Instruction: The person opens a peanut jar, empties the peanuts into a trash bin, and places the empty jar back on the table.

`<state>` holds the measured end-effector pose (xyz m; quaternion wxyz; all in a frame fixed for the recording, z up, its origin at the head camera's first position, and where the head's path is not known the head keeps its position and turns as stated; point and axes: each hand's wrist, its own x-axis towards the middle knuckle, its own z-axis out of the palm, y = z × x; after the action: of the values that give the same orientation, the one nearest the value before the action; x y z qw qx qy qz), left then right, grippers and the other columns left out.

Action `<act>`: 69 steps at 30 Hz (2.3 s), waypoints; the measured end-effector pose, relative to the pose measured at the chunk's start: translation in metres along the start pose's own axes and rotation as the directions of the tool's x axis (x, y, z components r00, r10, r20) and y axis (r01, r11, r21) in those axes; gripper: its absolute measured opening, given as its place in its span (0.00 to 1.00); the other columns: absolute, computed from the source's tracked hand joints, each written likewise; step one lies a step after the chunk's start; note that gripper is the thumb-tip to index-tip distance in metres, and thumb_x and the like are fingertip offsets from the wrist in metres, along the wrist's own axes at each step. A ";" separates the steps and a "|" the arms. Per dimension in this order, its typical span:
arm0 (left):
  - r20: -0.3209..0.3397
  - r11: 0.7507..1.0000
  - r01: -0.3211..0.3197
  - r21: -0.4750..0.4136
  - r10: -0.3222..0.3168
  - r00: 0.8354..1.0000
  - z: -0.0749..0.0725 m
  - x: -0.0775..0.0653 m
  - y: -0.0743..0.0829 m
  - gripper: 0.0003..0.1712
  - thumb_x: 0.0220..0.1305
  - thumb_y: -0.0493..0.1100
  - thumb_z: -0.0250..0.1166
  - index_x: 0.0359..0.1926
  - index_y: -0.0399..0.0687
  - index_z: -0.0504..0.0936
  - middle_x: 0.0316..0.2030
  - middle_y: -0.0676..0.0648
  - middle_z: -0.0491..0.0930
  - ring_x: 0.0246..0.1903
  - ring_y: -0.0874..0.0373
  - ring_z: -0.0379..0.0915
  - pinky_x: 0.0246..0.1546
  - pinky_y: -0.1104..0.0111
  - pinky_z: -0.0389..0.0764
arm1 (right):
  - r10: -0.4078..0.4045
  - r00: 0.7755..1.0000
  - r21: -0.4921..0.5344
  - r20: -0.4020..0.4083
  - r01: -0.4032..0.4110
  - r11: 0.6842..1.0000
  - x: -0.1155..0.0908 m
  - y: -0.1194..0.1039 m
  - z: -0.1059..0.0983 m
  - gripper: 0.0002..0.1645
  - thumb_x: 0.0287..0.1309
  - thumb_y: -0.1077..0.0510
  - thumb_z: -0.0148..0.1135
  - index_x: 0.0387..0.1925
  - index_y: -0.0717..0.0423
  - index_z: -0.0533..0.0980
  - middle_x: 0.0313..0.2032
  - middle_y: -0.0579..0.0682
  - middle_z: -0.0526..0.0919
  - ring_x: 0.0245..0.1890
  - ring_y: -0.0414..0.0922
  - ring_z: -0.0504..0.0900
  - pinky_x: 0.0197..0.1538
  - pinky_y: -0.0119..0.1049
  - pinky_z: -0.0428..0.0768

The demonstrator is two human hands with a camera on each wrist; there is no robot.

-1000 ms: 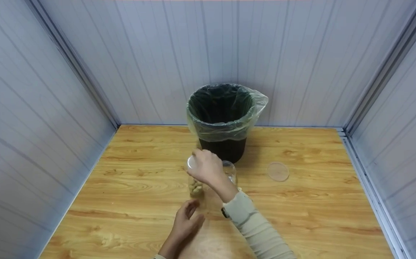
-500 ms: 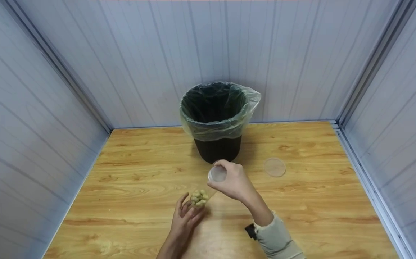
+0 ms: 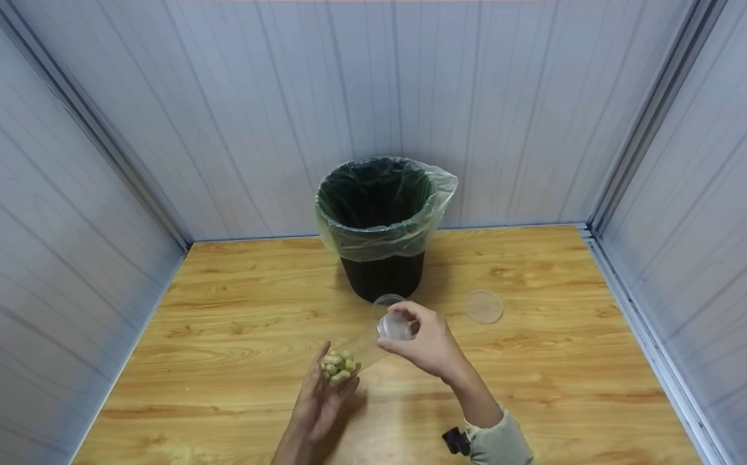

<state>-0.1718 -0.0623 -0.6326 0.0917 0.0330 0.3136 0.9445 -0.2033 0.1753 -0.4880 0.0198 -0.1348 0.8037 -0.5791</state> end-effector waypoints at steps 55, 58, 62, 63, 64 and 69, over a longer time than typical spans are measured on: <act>0.045 0.997 0.019 0.076 -0.022 0.999 0.018 0.058 0.022 0.21 0.66 0.37 0.63 0.58 0.38 0.70 0.50 0.43 0.73 0.42 0.54 0.78 0.47 0.59 0.80 | -0.045 0.972 -0.373 -0.230 -0.045 0.927 0.017 0.015 -0.033 0.30 0.70 0.41 0.51 0.43 0.65 0.78 0.39 0.61 0.82 0.37 0.55 0.79 0.40 0.50 0.77; 0.037 0.996 0.018 0.083 -0.021 0.999 0.018 0.056 0.021 0.20 0.64 0.38 0.65 0.55 0.42 0.72 0.50 0.43 0.73 0.42 0.54 0.78 0.47 0.59 0.80 | -0.052 0.964 -0.470 -0.261 -0.079 0.879 0.019 0.016 -0.029 0.35 0.70 0.38 0.47 0.25 0.65 0.77 0.22 0.56 0.77 0.24 0.51 0.74 0.30 0.45 0.73; 0.028 0.995 0.031 0.095 -0.034 0.999 0.016 0.054 0.020 0.25 0.62 0.40 0.68 0.57 0.40 0.71 0.50 0.42 0.72 0.42 0.54 0.78 0.48 0.59 0.80 | -0.002 0.988 -0.366 -0.157 -0.057 0.929 0.018 0.019 -0.031 0.28 0.68 0.39 0.53 0.35 0.61 0.80 0.29 0.51 0.80 0.29 0.45 0.77 0.32 0.38 0.76; 0.022 0.995 0.035 0.096 -0.037 0.999 0.016 0.053 0.020 0.25 0.62 0.40 0.68 0.57 0.39 0.71 0.50 0.42 0.72 0.42 0.53 0.78 0.48 0.59 0.80 | 0.007 0.993 -0.321 -0.117 -0.045 0.946 0.018 0.021 -0.033 0.26 0.67 0.41 0.55 0.42 0.61 0.80 0.35 0.52 0.81 0.32 0.45 0.78 0.35 0.38 0.78; 0.016 0.995 0.038 0.095 -0.039 0.999 0.015 0.053 0.020 0.27 0.62 0.40 0.68 0.59 0.37 0.69 0.50 0.42 0.72 0.41 0.53 0.78 0.47 0.59 0.80 | 0.013 0.997 -0.267 -0.073 -0.032 0.963 0.018 0.022 -0.035 0.25 0.67 0.43 0.57 0.49 0.61 0.78 0.39 0.53 0.80 0.35 0.47 0.78 0.36 0.39 0.79; 0.002 0.993 0.042 0.108 -0.043 0.999 0.010 0.051 0.022 0.27 0.66 0.38 0.63 0.61 0.33 0.65 0.51 0.41 0.71 0.41 0.53 0.78 0.47 0.59 0.80 | 0.006 0.996 -0.028 0.085 -0.003 1.000 0.016 0.034 -0.047 0.35 0.61 0.56 0.67 0.67 0.57 0.66 0.59 0.60 0.71 0.49 0.56 0.76 0.45 0.45 0.79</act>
<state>-0.2241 -0.0632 -0.6111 0.1106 0.0332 0.3646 0.9240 -0.2339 0.2252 -0.5020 0.0534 -0.1580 0.8105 -0.5615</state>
